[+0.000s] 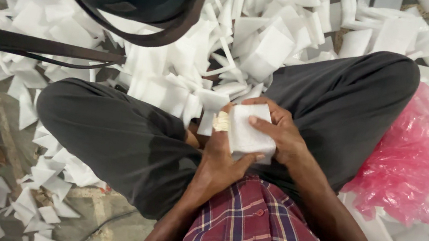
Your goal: The person sits cross-legged on the floor and repeatedly folds white foam sheets into compact bundles by hand. The person picks up sheets, folds them multiple times, and places the finished bundles on a growing pile in front of them.
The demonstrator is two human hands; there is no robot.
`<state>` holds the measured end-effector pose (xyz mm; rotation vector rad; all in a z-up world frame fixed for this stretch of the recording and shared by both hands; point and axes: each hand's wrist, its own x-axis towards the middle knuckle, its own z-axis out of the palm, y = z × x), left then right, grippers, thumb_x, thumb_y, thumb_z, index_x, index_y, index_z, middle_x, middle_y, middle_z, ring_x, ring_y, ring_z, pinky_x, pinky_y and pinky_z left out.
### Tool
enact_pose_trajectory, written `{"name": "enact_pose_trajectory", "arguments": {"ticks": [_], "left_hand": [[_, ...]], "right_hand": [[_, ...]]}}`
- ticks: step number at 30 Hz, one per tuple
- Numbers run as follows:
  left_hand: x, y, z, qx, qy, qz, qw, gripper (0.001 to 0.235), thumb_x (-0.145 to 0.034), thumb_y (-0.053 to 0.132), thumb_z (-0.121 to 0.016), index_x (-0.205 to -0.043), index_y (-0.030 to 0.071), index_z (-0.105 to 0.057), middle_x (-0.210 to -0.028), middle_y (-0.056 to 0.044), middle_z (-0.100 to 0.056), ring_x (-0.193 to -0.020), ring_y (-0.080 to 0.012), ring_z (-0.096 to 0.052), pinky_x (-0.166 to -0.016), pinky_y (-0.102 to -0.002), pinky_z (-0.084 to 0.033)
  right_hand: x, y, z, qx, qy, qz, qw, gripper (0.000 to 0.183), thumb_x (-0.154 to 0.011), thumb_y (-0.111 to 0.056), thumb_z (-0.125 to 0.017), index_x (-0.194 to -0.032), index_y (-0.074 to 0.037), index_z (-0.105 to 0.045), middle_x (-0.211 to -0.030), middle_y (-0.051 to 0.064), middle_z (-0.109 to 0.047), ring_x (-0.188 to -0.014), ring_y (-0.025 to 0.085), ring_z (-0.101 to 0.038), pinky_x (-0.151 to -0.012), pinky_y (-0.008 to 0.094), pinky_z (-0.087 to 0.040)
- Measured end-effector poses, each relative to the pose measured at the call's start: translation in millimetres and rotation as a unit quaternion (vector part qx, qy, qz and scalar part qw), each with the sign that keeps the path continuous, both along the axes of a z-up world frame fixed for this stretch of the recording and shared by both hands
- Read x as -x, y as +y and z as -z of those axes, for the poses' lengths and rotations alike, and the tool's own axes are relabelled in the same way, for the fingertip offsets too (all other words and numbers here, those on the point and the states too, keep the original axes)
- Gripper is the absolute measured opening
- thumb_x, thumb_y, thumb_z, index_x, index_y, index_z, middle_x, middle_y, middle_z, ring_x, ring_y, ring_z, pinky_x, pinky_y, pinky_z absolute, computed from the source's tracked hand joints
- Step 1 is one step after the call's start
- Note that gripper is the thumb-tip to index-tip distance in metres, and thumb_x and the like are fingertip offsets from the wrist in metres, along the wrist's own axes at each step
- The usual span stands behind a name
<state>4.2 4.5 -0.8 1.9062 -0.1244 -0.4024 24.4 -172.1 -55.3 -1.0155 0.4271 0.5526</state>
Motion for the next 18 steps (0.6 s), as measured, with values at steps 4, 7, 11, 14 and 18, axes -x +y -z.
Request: {"name": "enact_pose_trajectory", "arguments": {"ticks": [4, 7, 11, 14, 18], "left_hand": [[7, 3, -4, 0.009, -0.048, -0.021, 0.999, 0.107, -0.081, 0.017, -0.086, -0.159, -0.007, -0.018, -0.150, -0.030, -0.044, -0.137, -0.0400, -0.052, -0.112, -0.044, -0.046], [7, 7, -5, 0.019, -0.062, -0.032, 0.997, 0.104, -0.085, 0.014, -0.086, -0.160, -0.005, -0.017, -0.154, -0.029, -0.040, -0.142, -0.0391, -0.048, -0.116, -0.044, -0.044], [6, 11, -5, 0.040, -0.075, -0.036, 0.996, 0.101, -0.086, 0.006, -0.081, -0.163, -0.002, -0.017, -0.162, -0.025, -0.038, -0.149, -0.0370, -0.045, -0.122, -0.044, -0.043], [2, 13, -4, 0.083, -0.067, -0.036, 0.994, 0.100, -0.084, 0.005, -0.082, -0.162, -0.001, -0.019, -0.164, -0.023, -0.037, -0.151, -0.0367, -0.045, -0.123, -0.044, -0.044], [5, 15, -4, 0.053, -0.104, -0.059, 0.991, 0.098, -0.086, 0.005, -0.083, -0.162, -0.001, -0.021, -0.166, -0.021, -0.036, -0.151, -0.0362, -0.043, -0.125, -0.046, -0.041]], "right_hand": [[1, -4, -9, 0.021, 0.014, 0.003, 1.000, 0.039, -0.102, -0.026, -0.059, -0.132, -0.002, -0.063, -0.111, 0.009, -0.072, -0.093, 0.013, -0.070, -0.080, 0.028, -0.057], [-3, -7, -23, 0.028, -0.082, 0.028, 0.996, 0.038, -0.104, -0.024, -0.056, -0.130, 0.004, -0.061, -0.128, 0.004, -0.067, -0.107, 0.010, -0.066, -0.091, 0.026, -0.054], [-1, -13, -44, 0.080, -0.162, 0.002, 0.984, 0.048, -0.100, -0.012, -0.063, -0.144, 0.000, -0.050, -0.134, 0.004, -0.063, -0.121, 0.011, -0.063, -0.103, 0.025, -0.052], [0, -12, -54, 0.151, -0.164, -0.020, 0.975, 0.063, -0.096, -0.004, -0.068, -0.153, -0.003, -0.042, -0.123, 0.012, -0.072, -0.109, 0.014, -0.067, -0.092, 0.026, -0.056], [-1, -8, -56, 0.178, -0.165, -0.019, 0.970, 0.063, -0.096, -0.002, -0.070, -0.154, -0.003, -0.045, -0.121, 0.013, -0.073, -0.107, 0.012, -0.068, -0.088, 0.024, -0.056]]}}
